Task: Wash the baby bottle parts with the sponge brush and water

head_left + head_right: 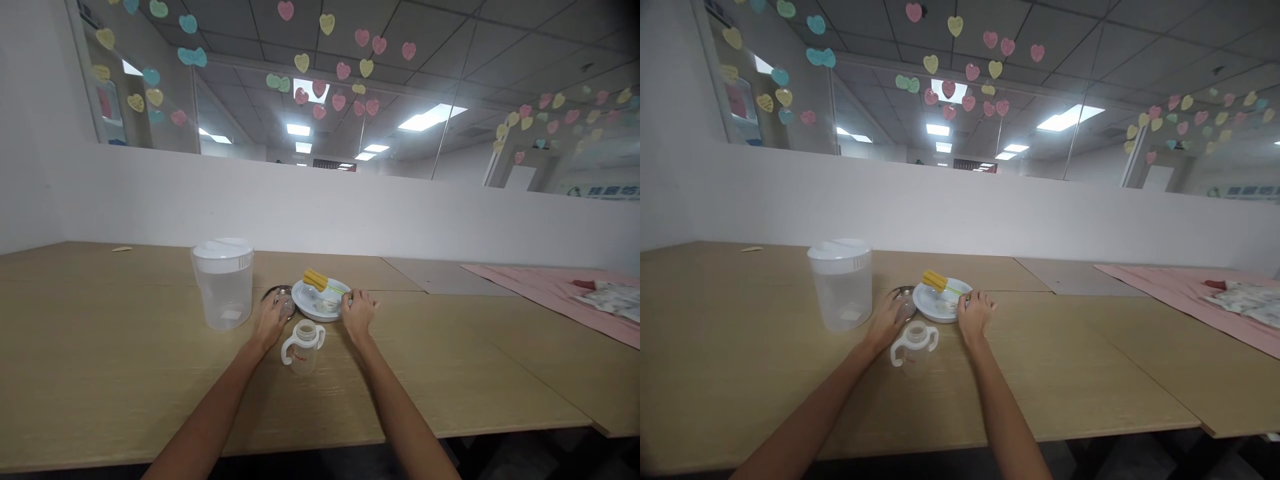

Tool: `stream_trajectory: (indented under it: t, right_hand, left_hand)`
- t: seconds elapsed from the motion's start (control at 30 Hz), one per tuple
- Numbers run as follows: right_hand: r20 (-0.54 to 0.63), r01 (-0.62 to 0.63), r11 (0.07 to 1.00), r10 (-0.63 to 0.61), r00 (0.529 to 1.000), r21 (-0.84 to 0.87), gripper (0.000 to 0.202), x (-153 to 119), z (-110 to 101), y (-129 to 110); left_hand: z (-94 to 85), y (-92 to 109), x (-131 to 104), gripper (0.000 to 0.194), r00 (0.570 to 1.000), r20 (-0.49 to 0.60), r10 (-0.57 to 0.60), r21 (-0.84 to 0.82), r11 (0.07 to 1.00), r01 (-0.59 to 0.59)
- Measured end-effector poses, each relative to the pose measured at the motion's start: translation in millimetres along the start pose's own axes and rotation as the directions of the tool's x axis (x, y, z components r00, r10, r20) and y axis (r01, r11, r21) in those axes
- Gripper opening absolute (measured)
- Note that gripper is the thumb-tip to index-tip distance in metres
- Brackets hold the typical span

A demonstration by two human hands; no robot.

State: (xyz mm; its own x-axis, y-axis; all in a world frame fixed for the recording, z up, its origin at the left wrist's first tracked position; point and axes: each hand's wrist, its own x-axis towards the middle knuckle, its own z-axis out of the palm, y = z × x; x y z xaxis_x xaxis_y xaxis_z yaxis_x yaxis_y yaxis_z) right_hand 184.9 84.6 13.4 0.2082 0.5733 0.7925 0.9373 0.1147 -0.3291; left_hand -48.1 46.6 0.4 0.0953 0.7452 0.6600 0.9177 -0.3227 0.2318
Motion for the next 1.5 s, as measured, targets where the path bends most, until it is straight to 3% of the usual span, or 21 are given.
stream_trajectory:
  t: [0.33, 0.87, 1.33, 1.5]
  right_hand:
    - [0.003, -0.049, 0.999, 0.049, 0.999, 0.008, 0.029, 0.8, 2.8, 3.0]
    - [0.043, -0.077, 0.997, 0.076, 0.996, 0.029, 0.028, 2.2, 1.2, 3.2]
    - [0.107, -0.112, 0.993, 0.11, 0.988, 0.019, 0.028, 3.0, -2.6, 1.1]
    - [0.095, -0.111, 0.994, 0.109, 0.989, 0.021, 0.028, 2.9, -0.9, 1.5]
  left_hand:
    - [4.5, 0.5, -3.3, 0.038, 0.999, 0.042, 0.013, 0.041, 0.999, -0.015]
    - [-2.4, 3.2, -0.9, 0.032, 0.98, 0.115, -0.164, 0.214, 0.967, 0.137]
    - [-8.9, -0.6, 0.4, 0.028, 0.971, 0.079, -0.227, 0.071, 0.973, 0.222]
    - [-8.0, -4.7, 2.3, 0.03, 0.985, 0.016, -0.171, -0.008, 0.985, 0.171]
